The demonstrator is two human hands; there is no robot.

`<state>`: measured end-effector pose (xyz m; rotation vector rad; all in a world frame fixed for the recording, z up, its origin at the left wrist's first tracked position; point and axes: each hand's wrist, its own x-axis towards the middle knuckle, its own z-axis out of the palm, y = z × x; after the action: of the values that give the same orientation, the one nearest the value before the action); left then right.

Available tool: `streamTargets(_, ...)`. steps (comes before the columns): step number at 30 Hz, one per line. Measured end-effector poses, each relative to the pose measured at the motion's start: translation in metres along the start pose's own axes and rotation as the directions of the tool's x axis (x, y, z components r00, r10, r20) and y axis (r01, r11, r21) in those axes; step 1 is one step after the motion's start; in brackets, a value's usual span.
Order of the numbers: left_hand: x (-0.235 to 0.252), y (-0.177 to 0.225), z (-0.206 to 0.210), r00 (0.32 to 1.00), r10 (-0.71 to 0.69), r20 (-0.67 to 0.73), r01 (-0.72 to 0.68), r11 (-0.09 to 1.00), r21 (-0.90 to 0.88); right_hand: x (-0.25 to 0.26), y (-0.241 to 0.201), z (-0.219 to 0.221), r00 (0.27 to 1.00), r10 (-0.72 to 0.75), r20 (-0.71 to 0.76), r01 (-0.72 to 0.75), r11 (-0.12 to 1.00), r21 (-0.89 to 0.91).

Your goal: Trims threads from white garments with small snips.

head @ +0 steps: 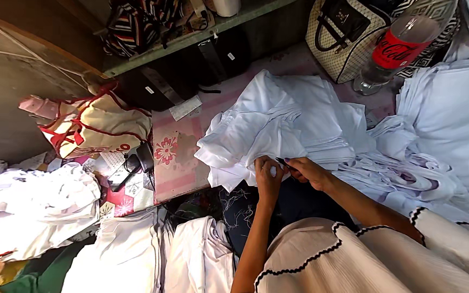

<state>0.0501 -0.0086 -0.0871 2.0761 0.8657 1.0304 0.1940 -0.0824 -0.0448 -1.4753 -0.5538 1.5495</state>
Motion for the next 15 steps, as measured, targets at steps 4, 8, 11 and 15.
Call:
streamTargets(4,-0.001,-0.002,0.001,1.000,0.005,0.002,-0.005,0.999,0.034,0.005,0.007,0.005,0.998,0.007,-0.067,-0.005,1.000,0.026)
streamTargets(8,-0.005,-0.004,0.000,1.000,0.018,-0.003,-0.017,0.997,0.081,0.007,0.011,0.005,0.994,-0.015,-0.106,0.018,0.999,0.031)
streamTargets(11,-0.009,-0.002,-0.008,0.997,0.058,0.048,-0.062,0.994,0.087,0.006,0.010,0.003,0.995,0.001,-0.097,0.003,0.999,0.044)
streamTargets(15,-0.020,0.020,-0.055,0.843,0.049,0.536,-0.076,0.997,0.028,-0.005,0.001,-0.011,0.998,-0.003,-0.056,0.006,0.999,0.038)
